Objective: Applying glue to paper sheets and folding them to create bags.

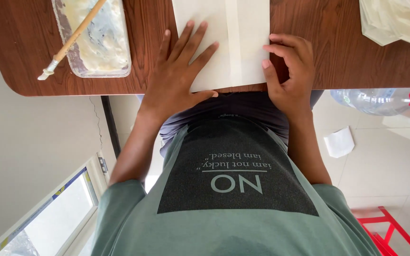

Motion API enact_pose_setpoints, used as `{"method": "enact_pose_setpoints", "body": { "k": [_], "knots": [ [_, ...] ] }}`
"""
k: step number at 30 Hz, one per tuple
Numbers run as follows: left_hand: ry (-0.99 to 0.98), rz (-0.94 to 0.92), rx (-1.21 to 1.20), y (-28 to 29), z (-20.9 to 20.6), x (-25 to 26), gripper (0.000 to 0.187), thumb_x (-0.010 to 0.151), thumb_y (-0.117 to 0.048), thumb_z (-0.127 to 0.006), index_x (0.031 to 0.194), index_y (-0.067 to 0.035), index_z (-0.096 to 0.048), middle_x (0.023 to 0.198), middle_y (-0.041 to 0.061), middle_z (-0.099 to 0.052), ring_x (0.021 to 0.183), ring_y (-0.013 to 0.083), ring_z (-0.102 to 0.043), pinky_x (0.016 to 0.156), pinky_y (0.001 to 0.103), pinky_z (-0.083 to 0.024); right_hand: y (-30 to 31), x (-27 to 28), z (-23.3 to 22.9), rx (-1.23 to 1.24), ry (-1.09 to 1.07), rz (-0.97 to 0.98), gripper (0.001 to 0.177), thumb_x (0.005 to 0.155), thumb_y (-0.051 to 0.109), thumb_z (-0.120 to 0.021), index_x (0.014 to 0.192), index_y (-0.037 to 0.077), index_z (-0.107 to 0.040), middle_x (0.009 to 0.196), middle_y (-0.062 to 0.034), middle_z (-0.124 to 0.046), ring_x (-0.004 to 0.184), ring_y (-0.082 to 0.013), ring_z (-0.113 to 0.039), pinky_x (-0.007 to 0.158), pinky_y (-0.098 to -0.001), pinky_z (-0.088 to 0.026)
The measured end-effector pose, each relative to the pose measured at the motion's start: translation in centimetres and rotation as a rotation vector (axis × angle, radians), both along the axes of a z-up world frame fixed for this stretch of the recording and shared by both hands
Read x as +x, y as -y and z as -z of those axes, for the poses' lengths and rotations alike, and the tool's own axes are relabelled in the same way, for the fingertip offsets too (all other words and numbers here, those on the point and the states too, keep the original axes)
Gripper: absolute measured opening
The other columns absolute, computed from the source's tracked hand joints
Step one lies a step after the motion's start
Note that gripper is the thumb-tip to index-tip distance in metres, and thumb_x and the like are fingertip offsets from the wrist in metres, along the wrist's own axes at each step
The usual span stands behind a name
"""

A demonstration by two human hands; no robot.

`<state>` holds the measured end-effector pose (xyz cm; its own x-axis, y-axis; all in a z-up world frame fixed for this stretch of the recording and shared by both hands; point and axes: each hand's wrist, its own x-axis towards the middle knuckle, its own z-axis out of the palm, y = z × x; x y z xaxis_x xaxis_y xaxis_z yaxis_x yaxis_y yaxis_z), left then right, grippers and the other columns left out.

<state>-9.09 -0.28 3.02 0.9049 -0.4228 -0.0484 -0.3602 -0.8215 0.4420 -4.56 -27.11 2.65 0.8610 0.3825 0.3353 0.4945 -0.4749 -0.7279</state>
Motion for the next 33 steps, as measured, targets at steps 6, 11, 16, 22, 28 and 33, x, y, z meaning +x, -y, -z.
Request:
{"method": "enact_pose_setpoints", "body": {
  "k": [6,11,16,22,28,33],
  "knots": [
    [0.286,-0.058,-0.210,-0.5,2.2,-2.4,0.048,0.106,-0.024,-0.065,0.150,-0.007,-0.054,0.156,0.019,-0.049,0.151,0.0433,-0.038,0.126,0.064,-0.030,0.3,0.1,0.0,0.001,-0.032,-0.040,0.020,0.109,0.016,-0.061,0.116,0.000,-0.070,0.128,-0.0138,-0.062,0.119,-0.0326,-0.055,0.105,-0.0457,-0.045],
    [0.375,-0.155,-0.172,0.9,3.2,-3.0,0.059,0.087,-0.008,-0.066,0.145,-0.007,-0.058,0.149,0.015,-0.059,0.145,0.0405,-0.048,0.123,0.063,-0.033,0.4,0.0,-0.2,0.001,-0.059,-0.043,0.019,0.109,0.015,-0.062,0.117,0.001,-0.070,0.128,-0.0128,-0.063,0.121,-0.0315,-0.055,0.107,-0.0453,-0.044],
    [0.431,-0.288,-0.120,2.3,3.1,-2.6,0.061,0.077,0.005,-0.054,0.136,-0.007,-0.064,0.141,0.011,-0.064,0.137,0.0333,-0.057,0.118,0.057,-0.039,0.0,-0.1,-0.1,-0.018,-0.043,-0.025,0.022,0.110,0.017,-0.059,0.117,0.001,-0.071,0.128,-0.0114,-0.064,0.121,-0.0310,-0.054,0.106,-0.0451,-0.044],
    [0.431,-0.312,-0.030,2.7,2.1,-2.3,0.065,0.073,0.007,-0.053,0.135,-0.007,-0.065,0.137,0.007,-0.066,0.131,0.0282,-0.060,0.108,0.047,-0.049,0.2,0.1,-0.1,-0.063,-0.022,-0.024,0.023,0.111,0.015,-0.056,0.122,0.001,-0.072,0.128,-0.0110,-0.065,0.120,-0.0315,-0.053,0.103,-0.0451,-0.046],
    [0.470,-0.352,0.011,2.7,0.5,-1.9,0.063,0.068,0.003,-0.059,0.130,-0.008,-0.068,0.112,0.004,-0.076,0.113,0.0243,-0.069,0.106,0.052,-0.050,-0.2,0.2,-0.2,-0.103,-0.062,-0.005,0.025,0.110,0.014,-0.059,0.128,0.003,-0.072,0.118,-0.0092,-0.059,0.115,-0.0294,-0.050,0.101,-0.0433,-0.043],
    [0.340,-0.373,0.076,2.4,-0.6,-1.3,0.064,0.070,-0.005,-0.062,0.134,-0.012,-0.065,0.091,0.002,-0.072,0.088,0.0273,-0.066,0.098,0.052,-0.053,-0.5,0.5,-0.7,-0.229,-0.081,-0.023,0.028,0.108,0.034,-0.064,0.114,0.011,-0.077,0.110,-0.0056,-0.054,0.112,-0.0290,-0.048,0.101,-0.0466,-0.037]
  ]
}}
